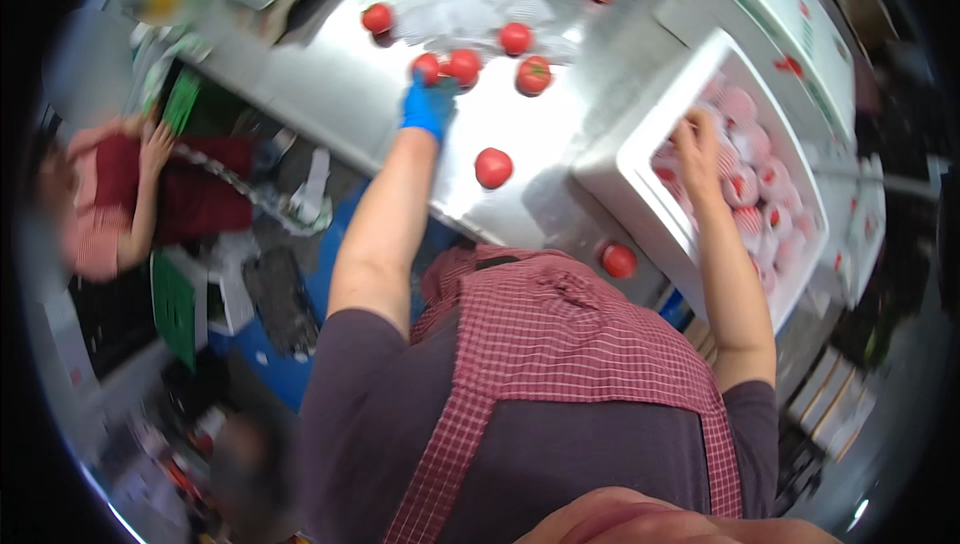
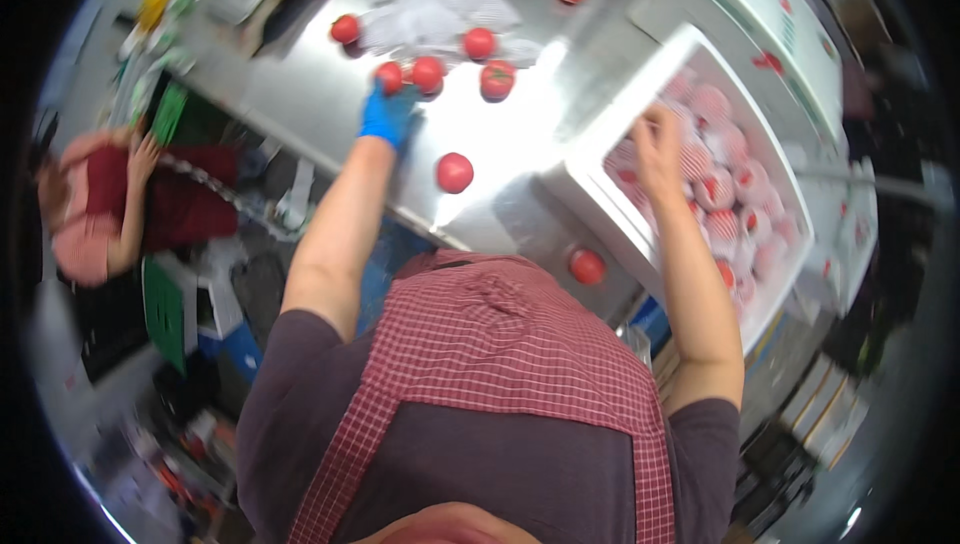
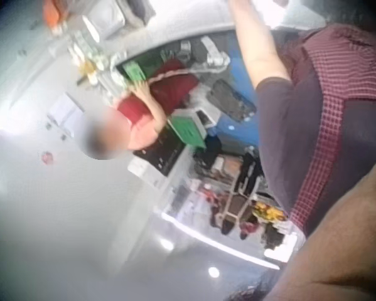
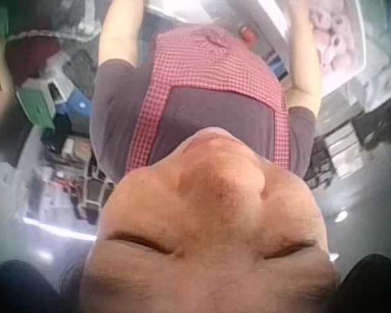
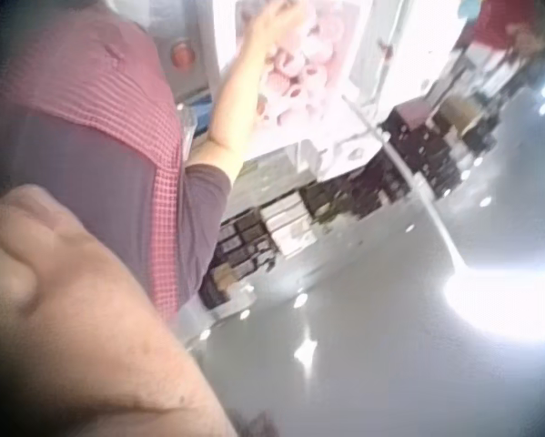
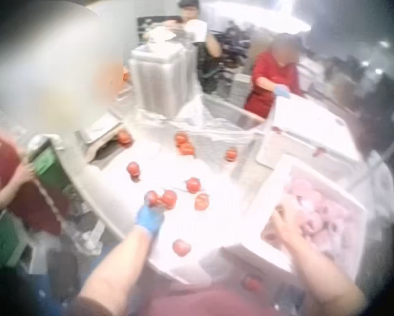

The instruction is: The person opens a white styrofoam box with a utility knife, removes a tray of individually wrapped tomatoes, and places them on a stainless steel table. The person then unwraps each tomato one by one and arranges them on the table.

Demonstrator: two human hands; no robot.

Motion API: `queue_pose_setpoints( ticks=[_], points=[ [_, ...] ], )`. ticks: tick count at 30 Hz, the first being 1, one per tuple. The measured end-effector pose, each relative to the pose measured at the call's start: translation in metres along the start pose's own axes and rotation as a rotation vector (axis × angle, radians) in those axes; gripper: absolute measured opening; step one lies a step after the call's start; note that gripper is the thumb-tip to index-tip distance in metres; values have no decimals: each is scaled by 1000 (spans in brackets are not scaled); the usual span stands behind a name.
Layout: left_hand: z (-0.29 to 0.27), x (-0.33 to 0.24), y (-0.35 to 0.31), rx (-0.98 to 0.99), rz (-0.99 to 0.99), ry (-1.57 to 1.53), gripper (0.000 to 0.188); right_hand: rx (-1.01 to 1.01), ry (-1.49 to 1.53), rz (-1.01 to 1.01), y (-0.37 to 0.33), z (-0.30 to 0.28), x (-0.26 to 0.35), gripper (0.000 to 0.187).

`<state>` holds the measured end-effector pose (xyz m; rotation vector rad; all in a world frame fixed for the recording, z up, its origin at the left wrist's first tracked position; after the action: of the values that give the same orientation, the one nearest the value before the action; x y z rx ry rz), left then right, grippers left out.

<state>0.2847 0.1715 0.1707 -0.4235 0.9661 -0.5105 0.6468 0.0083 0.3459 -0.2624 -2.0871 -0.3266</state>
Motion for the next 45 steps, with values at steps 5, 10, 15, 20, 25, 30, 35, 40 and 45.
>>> queue_pose_setpoints(
  ticks=[5, 10, 15, 20, 25, 30, 35, 40, 45],
  points=[
    [-5, -5, -11, -184, -216, 101, 74, 296, -129, 76, 2, -1, 18, 30],
    [71, 7, -64, -54, 4, 371, 51, 536, -589, -63, -7, -4, 10, 44],
    [152, 3, -96, 229, 181, 510, 43, 768, -851, -27, -3, 19, 17, 61],
    [218, 7, -114, 463, 304, 551, 43, 803, -956, 2, 0, 44, 5, 62],
    [260, 4, -141, 541, 567, 770, 46, 509, -735, 6, -1, 15, 22, 61],
    [298, 19, -164, 707, 714, 825, 46, 521, -176, 11, 4, -55, 28, 60],
    [317, 33, -184, 769, 987, 1213, 36, -311, -856, 118, 49, -123, -28, 68],
    [313, 35, -181, 757, 1017, 1280, 34, -237, -991, 260, 64, -100, -19, 63],
    [319, 35, -180, 760, 1045, 1319, 35, -260, -1001, 176, 55, -104, -15, 62]
  ],
)
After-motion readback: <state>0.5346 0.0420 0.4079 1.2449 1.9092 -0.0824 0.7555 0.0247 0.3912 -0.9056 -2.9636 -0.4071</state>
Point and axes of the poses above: each hand's wrist, its own y-axis towards the middle knuckle, its own z-axis out of the palm, x = y × z, the point moved 4 cm from there along y, towards the middle knuckle, and after that the axes turned 3 degrees about -z, right-handed, at the moved point
